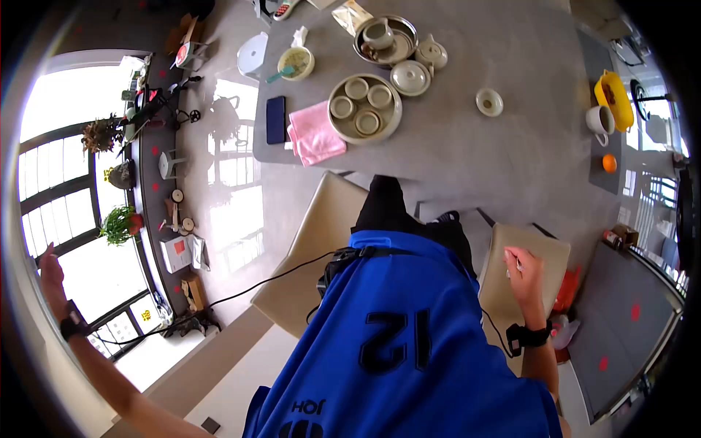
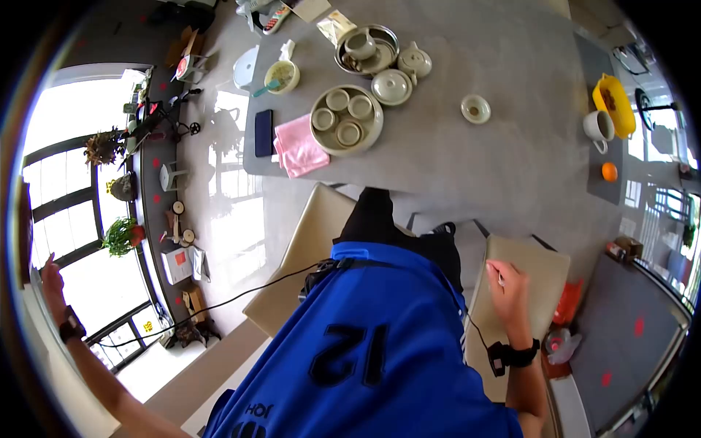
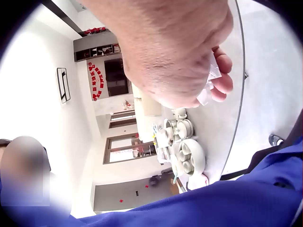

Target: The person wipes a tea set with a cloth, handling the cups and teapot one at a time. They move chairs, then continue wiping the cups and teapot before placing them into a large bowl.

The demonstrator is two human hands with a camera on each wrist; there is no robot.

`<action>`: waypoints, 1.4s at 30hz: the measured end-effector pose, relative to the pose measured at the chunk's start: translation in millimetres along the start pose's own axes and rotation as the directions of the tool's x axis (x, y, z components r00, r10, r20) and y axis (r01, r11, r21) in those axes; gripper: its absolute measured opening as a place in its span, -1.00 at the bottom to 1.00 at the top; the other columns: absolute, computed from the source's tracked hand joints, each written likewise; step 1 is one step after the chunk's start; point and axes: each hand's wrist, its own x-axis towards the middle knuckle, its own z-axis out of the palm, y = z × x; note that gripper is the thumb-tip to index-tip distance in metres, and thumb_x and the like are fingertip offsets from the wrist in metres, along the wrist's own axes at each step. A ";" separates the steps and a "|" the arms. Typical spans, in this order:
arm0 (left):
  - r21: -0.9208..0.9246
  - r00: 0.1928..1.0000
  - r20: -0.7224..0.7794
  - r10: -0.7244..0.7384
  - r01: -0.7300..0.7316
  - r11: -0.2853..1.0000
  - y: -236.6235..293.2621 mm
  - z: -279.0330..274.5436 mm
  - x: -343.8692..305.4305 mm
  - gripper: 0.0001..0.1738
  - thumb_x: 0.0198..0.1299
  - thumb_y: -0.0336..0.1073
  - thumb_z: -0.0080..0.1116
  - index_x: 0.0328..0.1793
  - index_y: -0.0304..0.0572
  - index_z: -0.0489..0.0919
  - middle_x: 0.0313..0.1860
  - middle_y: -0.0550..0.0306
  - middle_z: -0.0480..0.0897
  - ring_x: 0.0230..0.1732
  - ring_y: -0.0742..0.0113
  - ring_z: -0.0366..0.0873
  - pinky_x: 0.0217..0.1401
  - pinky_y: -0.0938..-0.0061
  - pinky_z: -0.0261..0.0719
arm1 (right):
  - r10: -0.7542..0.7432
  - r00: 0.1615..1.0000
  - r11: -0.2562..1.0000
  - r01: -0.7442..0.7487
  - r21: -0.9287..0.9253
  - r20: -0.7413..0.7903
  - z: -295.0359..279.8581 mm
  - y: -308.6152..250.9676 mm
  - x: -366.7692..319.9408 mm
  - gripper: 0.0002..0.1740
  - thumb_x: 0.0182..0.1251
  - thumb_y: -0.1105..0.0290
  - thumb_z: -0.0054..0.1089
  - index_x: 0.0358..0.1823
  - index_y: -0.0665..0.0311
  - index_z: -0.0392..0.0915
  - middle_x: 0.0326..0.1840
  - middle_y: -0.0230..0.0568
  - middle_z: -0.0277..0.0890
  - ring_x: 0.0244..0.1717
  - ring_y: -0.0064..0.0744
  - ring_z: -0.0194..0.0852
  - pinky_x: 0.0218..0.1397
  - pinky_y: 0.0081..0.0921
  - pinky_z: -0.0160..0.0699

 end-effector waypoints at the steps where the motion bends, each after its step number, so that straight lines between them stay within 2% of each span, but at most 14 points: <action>1: -0.167 0.998 -0.052 -0.018 0.009 0.986 2.0 -18.8 18.4 -0.43 0.70 0.00 -0.06 0.58 -0.22 0.53 -0.39 0.57 0.41 -0.47 0.76 0.12 -0.47 0.67 0.00 | 0.000 1.000 1.000 0.000 0.001 0.003 8.7 -2.7 5.8 -0.82 0.51 0.43 0.29 -0.05 0.41 0.72 -0.28 0.02 0.73 -0.35 -0.20 0.71 -0.30 -0.38 0.60; 3: -0.034 0.978 0.082 0.194 -0.192 0.981 14.7 -2.3 42.7 -0.41 0.69 0.03 -0.04 0.59 -0.20 0.50 -0.38 0.52 0.40 -0.45 0.72 0.15 -0.40 0.67 0.06 | 0.008 1.000 1.000 -0.008 -0.004 0.008 26.5 -9.0 15.4 -0.84 0.49 0.43 0.30 -0.06 0.39 0.72 -0.26 0.05 0.73 -0.34 -0.10 0.73 -0.28 -0.34 0.61; 6: 0.213 0.846 0.244 0.474 -0.523 0.825 52.0 110.4 66.2 -0.37 0.63 0.14 0.01 0.52 -0.20 0.54 -0.38 0.43 0.35 -0.42 0.62 0.22 -0.33 0.62 0.20 | -0.036 0.999 0.999 0.036 0.004 -0.003 67.0 -4.5 35.1 -0.85 0.47 0.43 0.32 -0.07 0.37 0.73 -0.28 0.04 0.72 -0.31 -0.03 0.74 -0.27 -0.32 0.61; 7: 0.056 0.875 0.355 0.328 -0.371 0.927 71.5 165.4 73.8 -0.39 0.62 0.16 0.02 0.41 -0.21 0.59 -0.43 0.41 0.36 -0.45 0.64 0.26 -0.34 0.62 0.25 | -0.046 0.999 0.999 0.046 0.007 -0.003 78.6 -6.3 42.3 -0.85 0.46 0.43 0.34 -0.07 0.36 0.73 -0.28 0.04 0.72 -0.32 -0.01 0.74 -0.28 -0.30 0.61; 9: -0.140 0.842 0.424 0.333 -0.302 0.943 96.5 289.7 53.1 -0.63 0.41 -0.15 0.07 0.09 -0.29 0.68 -0.54 0.35 0.43 -0.52 0.59 0.33 -0.39 0.58 0.30 | -0.071 0.997 0.997 0.071 0.018 0.009 101.2 -10.5 58.3 -0.84 0.45 0.42 0.36 -0.07 0.35 0.73 -0.29 0.04 0.71 -0.33 0.03 0.72 -0.30 -0.27 0.61; 13: -0.443 0.630 0.660 0.409 -0.114 0.889 170.8 476.3 -45.0 -0.75 0.16 -0.40 0.24 -0.05 -0.34 0.70 -0.33 0.23 0.63 -0.33 0.53 0.56 -0.19 0.57 0.58 | -0.041 0.994 0.999 0.040 0.011 0.100 128.5 -11.2 88.6 -0.83 0.38 0.43 0.42 -0.07 0.33 0.73 -0.29 0.01 0.71 -0.36 0.02 0.70 -0.31 -0.25 0.60; 15: -0.431 0.542 0.643 0.540 -0.327 0.841 172.7 553.4 -68.0 -0.83 0.16 -0.51 0.38 -0.11 -0.34 0.72 -0.34 0.20 0.68 -0.32 0.51 0.60 -0.20 0.53 0.59 | -0.055 0.988 0.998 0.058 -0.018 0.142 138.8 0.2 101.0 -0.83 0.35 0.44 0.44 -0.09 0.33 0.73 -0.29 0.00 0.71 -0.37 0.02 0.69 -0.32 -0.24 0.59; 19: -0.478 0.571 0.493 0.657 -0.453 0.752 178.0 666.8 -102.7 -0.70 0.14 -0.53 0.44 0.03 -0.34 0.72 -0.26 0.10 0.66 -0.30 0.35 0.60 -0.20 0.49 0.56 | -0.086 0.990 0.993 0.095 -0.075 0.114 151.1 32.6 116.3 -0.83 0.30 0.46 0.47 -0.11 0.29 0.74 -0.30 -0.06 0.73 -0.35 -0.02 0.72 -0.29 -0.29 0.64; 26: -0.400 0.555 0.375 0.742 -0.626 0.670 176.2 742.9 -108.1 -0.64 0.20 -0.45 0.44 0.15 -0.30 0.74 -0.17 0.02 0.58 -0.18 0.15 0.62 -0.12 0.37 0.58 | -0.076 0.997 0.997 0.075 -0.027 -0.019 163.4 41.8 141.9 -0.83 0.34 0.49 0.41 -0.08 0.35 0.74 -0.33 -0.05 0.74 -0.38 -0.14 0.74 -0.33 -0.36 0.61; 29: -0.348 0.522 0.344 0.780 -0.701 0.622 176.5 760.0 -105.8 -0.67 0.19 -0.37 0.46 0.08 -0.30 0.76 -0.15 -0.01 0.54 -0.19 0.06 0.59 -0.12 0.28 0.58 | 0.113 0.993 0.979 -0.104 0.172 -0.039 163.6 32.5 144.3 -0.83 0.40 0.51 0.29 -0.07 0.41 0.74 -0.35 -0.21 0.69 -0.40 -0.49 0.57 -0.29 -0.53 0.48; 32: -0.279 0.490 0.306 0.816 -0.774 0.569 173.3 774.9 -103.8 -0.71 0.13 -0.35 0.48 -0.03 -0.30 0.77 -0.16 -0.01 0.53 -0.19 0.04 0.58 -0.12 0.23 0.58 | -0.141 0.940 0.981 0.174 0.083 -0.311 183.1 43.7 151.8 -0.79 0.38 0.54 0.28 -0.01 0.42 0.73 -0.34 -0.15 0.66 -0.37 -0.44 0.58 -0.26 -0.52 0.48; 35: -0.266 0.470 0.298 0.831 -0.795 0.545 168.7 784.3 -103.4 -0.76 0.13 -0.36 0.47 -0.09 -0.31 0.77 -0.16 -0.02 0.53 -0.19 0.02 0.60 -0.12 0.20 0.58 | 0.042 0.962 0.968 0.027 0.248 -0.270 188.4 40.0 151.2 -0.82 0.37 0.53 0.30 -0.05 0.41 0.73 -0.34 -0.19 0.60 -0.35 -0.49 0.50 -0.25 -0.52 0.44; 38: -0.336 0.477 0.231 0.848 -0.779 0.530 163.8 791.0 -102.8 -0.82 0.13 -0.40 0.46 -0.16 -0.31 0.77 -0.27 0.00 0.55 -0.25 0.04 0.61 -0.21 0.23 0.57 | 0.101 0.909 0.954 0.026 0.298 -0.404 217.2 29.8 153.1 -0.87 0.31 0.55 0.37 -0.13 0.37 0.72 -0.35 -0.24 0.58 -0.38 -0.50 0.43 -0.30 -0.52 0.37; 42: -0.388 0.462 0.118 0.879 -0.793 0.469 163.3 786.0 -103.4 -0.87 0.14 -0.46 0.43 -0.18 -0.30 0.77 -0.33 0.04 0.56 -0.32 0.08 0.60 -0.32 0.30 0.56 | -0.134 0.912 0.963 0.213 0.168 -0.388 229.1 38.1 147.7 -0.86 0.28 0.59 0.46 -0.20 0.36 0.64 -0.23 -0.27 0.53 -0.27 -0.57 0.42 -0.24 -0.61 0.37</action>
